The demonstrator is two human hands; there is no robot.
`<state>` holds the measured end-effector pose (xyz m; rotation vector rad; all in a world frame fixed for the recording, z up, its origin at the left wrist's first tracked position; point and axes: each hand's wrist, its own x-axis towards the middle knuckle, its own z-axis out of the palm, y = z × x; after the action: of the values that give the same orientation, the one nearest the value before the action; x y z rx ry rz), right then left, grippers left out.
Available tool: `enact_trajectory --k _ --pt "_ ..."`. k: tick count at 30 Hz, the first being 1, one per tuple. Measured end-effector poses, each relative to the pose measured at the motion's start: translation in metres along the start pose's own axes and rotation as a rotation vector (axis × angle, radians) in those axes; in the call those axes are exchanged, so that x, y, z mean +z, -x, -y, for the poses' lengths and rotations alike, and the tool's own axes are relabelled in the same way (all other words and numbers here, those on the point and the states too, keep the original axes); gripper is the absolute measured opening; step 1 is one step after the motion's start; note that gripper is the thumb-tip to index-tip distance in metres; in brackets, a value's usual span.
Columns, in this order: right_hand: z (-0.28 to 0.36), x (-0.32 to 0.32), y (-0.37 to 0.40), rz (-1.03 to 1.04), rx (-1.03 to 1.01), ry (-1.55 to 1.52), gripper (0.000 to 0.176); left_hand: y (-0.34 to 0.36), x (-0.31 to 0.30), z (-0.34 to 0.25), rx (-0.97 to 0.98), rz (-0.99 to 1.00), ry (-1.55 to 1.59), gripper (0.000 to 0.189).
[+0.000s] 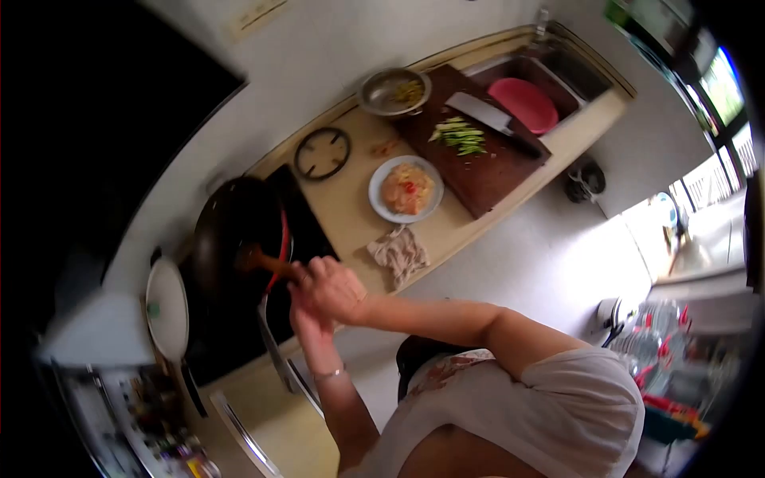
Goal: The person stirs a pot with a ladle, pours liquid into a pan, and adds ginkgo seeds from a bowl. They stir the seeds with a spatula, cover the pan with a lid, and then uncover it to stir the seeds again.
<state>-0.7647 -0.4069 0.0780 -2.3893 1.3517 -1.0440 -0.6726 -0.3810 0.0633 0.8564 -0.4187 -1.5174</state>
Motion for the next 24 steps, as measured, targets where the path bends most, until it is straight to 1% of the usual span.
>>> enact_trajectory --k 1,3,5,6,9,10,11,13,15,16,17,18,19,21,22,23,24 --pt "0.002 0.001 -0.001 -0.012 0.003 0.013 0.04 -0.005 -0.004 0.0 -0.014 -0.019 0.039 0.046" --pt "-0.001 0.009 0.003 0.022 -0.057 0.089 0.04 -0.006 0.011 0.001 0.062 -0.191 -0.039 0.043" --pt "0.002 0.007 0.002 0.014 -0.042 0.052 0.039 -0.01 0.008 0.0 0.041 -0.184 0.01 0.038" --pt "0.004 0.006 0.002 0.024 -0.038 0.011 0.029 -0.014 0.003 0.001 0.02 -0.172 0.037 0.037" --pt "0.005 0.005 0.001 0.063 -0.05 -0.019 0.031 -0.015 -0.002 0.0 0.021 -0.154 0.024 0.035" --pt "0.006 0.005 0.002 0.11 -0.026 -0.078 0.039 -0.012 -0.003 -0.002 0.028 -0.164 0.023 0.035" --pt "0.006 0.005 0.003 0.114 -0.031 -0.085 0.039 -0.009 -0.002 -0.004 0.046 -0.189 -0.03 0.035" --pt "0.003 0.001 0.005 0.142 -0.084 -0.153 0.049 -0.009 -0.002 -0.005 0.064 -0.218 -0.082 0.035" --pt "-0.005 -0.015 0.005 0.173 -0.116 -0.195 0.052 -0.012 -0.007 -0.006 0.074 -0.257 -0.136 0.033" --pt "-0.012 -0.023 0.005 0.197 -0.145 -0.231 0.056 -0.012 -0.007 -0.008 0.076 -0.257 -0.138 0.033" --pt "-0.025 -0.029 0.003 0.192 -0.143 -0.228 0.056 -0.012 -0.007 -0.01 0.03 -0.218 -0.077 0.033" --pt "-0.042 -0.038 -0.002 0.171 -0.091 -0.3 0.054 -0.013 -0.006 -0.01 -0.022 -0.173 -0.015 0.033" --pt "-0.061 -0.047 -0.006 0.144 -0.032 -0.368 0.053 -0.015 -0.012 -0.008 -0.011 -0.175 -0.031 0.035" --pt "-0.115 -0.057 -0.016 0.105 0.246 -0.444 0.048 -0.018 -0.021 -0.005 -0.01 -0.192 -0.007 0.035" --pt "-0.154 -0.054 -0.019 0.019 0.367 -0.434 0.044 -0.02 -0.022 -0.006 -0.011 -0.179 0.016 0.033" --pt "-0.194 -0.049 -0.022 -0.065 0.478 -0.43 0.04 -0.018 -0.017 -0.009 -0.009 -0.237 -0.014 0.032" --pt "-0.23 -0.046 -0.029 -0.145 0.7 -0.635 0.037 -0.017 -0.014 -0.011 0.004 -0.273 -0.029 0.03"
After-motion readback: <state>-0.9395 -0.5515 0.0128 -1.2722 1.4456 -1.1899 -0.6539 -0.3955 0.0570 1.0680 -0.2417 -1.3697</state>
